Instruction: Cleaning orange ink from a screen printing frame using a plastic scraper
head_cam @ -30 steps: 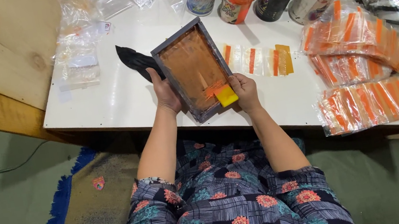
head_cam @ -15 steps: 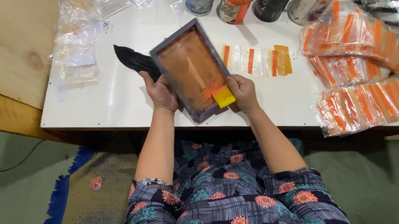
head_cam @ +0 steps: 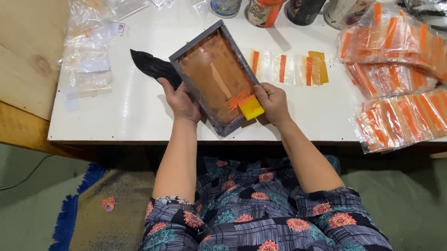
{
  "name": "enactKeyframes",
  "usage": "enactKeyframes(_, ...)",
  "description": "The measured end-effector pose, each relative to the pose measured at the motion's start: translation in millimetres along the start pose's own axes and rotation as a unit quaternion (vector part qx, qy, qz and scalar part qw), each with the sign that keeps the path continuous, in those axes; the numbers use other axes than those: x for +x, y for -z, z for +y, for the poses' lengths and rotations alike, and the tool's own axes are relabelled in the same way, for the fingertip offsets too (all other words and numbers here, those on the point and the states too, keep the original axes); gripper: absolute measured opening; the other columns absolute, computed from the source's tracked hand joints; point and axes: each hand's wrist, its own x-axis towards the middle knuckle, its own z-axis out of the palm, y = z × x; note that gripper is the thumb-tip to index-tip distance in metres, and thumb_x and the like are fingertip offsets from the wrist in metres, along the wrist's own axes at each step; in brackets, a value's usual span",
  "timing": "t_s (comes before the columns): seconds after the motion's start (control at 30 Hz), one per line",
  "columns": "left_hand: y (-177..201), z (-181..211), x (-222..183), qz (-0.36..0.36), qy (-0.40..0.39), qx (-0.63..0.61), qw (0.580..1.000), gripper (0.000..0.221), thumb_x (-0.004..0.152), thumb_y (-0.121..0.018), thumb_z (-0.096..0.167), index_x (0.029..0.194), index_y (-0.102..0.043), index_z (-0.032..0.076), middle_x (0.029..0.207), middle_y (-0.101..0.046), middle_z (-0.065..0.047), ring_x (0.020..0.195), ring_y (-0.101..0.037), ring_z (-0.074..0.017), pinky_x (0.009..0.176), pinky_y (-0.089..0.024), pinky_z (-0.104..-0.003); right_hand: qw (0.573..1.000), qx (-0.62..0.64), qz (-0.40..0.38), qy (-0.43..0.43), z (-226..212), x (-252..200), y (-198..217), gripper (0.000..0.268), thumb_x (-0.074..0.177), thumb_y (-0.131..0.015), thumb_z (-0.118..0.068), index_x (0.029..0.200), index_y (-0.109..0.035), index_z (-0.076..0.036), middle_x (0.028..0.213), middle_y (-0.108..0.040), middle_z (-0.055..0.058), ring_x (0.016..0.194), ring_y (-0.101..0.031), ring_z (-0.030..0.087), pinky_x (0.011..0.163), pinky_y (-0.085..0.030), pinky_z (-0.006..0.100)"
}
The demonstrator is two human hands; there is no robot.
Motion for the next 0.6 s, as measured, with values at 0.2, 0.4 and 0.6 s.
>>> enactKeyframes(0.2,-17.0,-2.4,-20.5,-0.033,0.081,0.076,0.993,0.1,0.072,-0.044,0.096,0.107,-0.08,0.01,0.108,-0.077,-0.015,0.103,-0.073,-0.0364,0.098,-0.057,-0.044,0.999,0.044,0.009,-0.026,-9.2,-0.9,-0.4,0.037,0.107,-0.061,-0.033,0.084,-0.075,-0.007,0.054,-0.058,0.006,0.054,-0.054,0.015,0.056,-0.047,0.025)
enactKeyframes(0.4,42.7,-21.4,31.2,-0.047,0.083,0.069,0.993,0.104,0.071,-0.042,0.098,0.104,-0.081,0.007,0.103,-0.077,-0.019,0.101,-0.073,-0.0399,0.097,-0.058,-0.045,0.998,0.045,0.013,-0.031,8.3,1.7,1.9,0.037,0.107,-0.061,-0.031,0.082,-0.072,-0.006,0.054,-0.057,0.007,0.054,-0.054,0.015,0.055,-0.046,0.025)
enactKeyframes(0.6,-11.7,-0.9,-11.6,-0.017,-0.037,0.003,0.999,0.089,0.078,-0.048,0.091,0.111,-0.08,0.015,0.111,-0.078,-0.008,0.109,-0.071,-0.03,0.104,-0.053,-0.044,1.0,0.017,-0.001,-0.008,-17.5,-0.5,-0.1,0.035,0.107,-0.063,-0.031,0.085,-0.074,-0.005,0.054,-0.059,0.01,0.054,-0.055,0.015,0.054,-0.048,0.027)
